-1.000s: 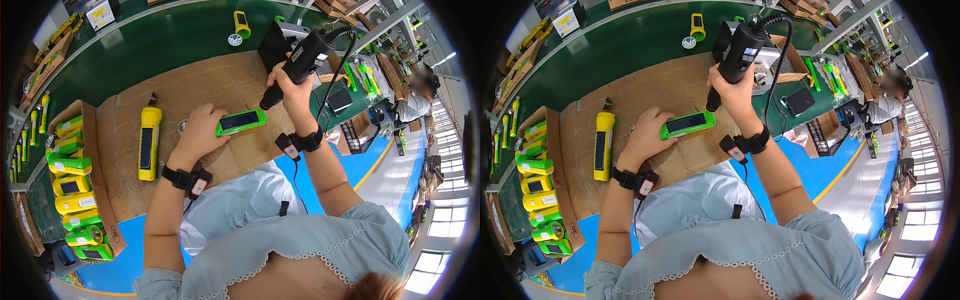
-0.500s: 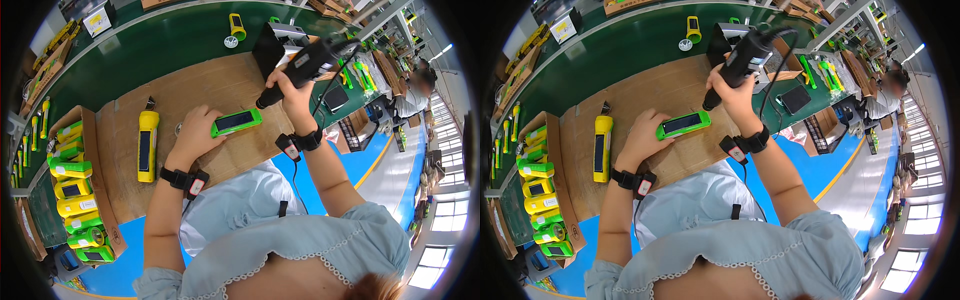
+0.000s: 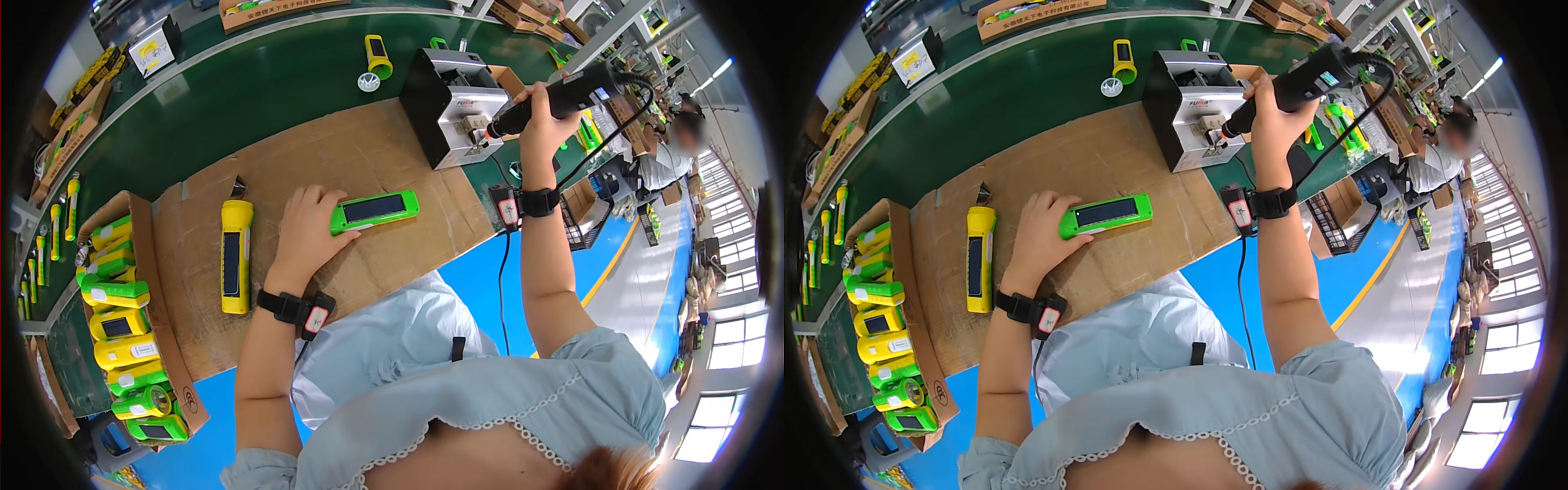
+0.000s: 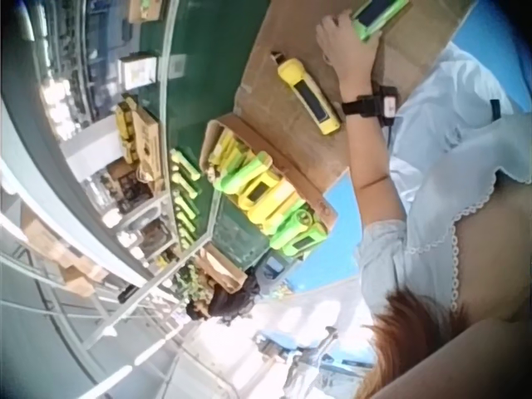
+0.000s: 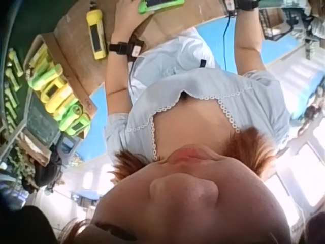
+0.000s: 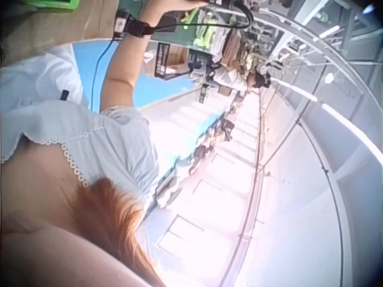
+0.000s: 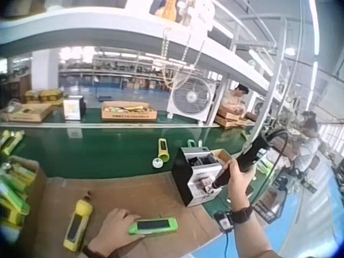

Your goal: Assembling solar-powered flashlights by attaching components and using an electric screwdriver.

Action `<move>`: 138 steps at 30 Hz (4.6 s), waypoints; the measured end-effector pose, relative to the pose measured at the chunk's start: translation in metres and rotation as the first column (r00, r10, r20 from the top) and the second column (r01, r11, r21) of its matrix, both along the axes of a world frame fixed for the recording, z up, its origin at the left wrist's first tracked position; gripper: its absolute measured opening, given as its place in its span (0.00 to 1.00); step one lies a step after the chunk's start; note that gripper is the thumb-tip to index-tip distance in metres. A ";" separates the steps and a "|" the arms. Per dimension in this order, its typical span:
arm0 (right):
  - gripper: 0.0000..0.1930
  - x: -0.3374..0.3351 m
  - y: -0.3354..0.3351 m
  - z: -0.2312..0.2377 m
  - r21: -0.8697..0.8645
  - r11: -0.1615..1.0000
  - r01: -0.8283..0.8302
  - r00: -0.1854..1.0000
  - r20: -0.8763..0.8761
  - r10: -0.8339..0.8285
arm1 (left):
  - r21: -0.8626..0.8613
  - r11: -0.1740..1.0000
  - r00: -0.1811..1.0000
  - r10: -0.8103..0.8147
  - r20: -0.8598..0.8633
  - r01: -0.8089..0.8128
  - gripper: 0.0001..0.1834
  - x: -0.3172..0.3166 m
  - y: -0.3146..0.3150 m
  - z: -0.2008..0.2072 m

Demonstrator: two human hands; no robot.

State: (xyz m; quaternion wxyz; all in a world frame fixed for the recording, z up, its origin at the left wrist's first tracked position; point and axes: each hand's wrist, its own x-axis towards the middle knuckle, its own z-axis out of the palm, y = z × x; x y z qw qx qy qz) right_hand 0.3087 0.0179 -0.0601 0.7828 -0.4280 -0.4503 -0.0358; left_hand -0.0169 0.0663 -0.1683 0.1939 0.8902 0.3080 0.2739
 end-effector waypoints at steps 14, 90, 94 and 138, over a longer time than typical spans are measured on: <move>0.21 -0.064 -0.027 -0.015 -0.038 0.945 -0.325 0.921 -0.242 0.307 | -0.055 0.997 0.999 0.054 -0.004 -0.054 0.26 -0.002 -0.001 -0.003; 0.19 -0.004 0.009 0.005 -0.224 0.971 0.085 0.996 -0.001 -0.087 | -0.108 0.992 0.998 -0.062 0.013 0.063 0.22 -0.016 0.007 -0.004; 0.20 -0.033 0.002 -0.002 -0.248 0.962 -0.116 0.983 -0.164 0.077 | -0.084 0.996 0.999 -0.036 0.007 0.037 0.23 -0.016 0.007 -0.006; 0.20 -0.187 0.035 -0.043 -0.155 0.657 -0.738 0.672 -0.259 0.694 | -0.070 0.992 0.977 0.090 -0.192 -0.106 0.31 -0.014 0.002 -0.012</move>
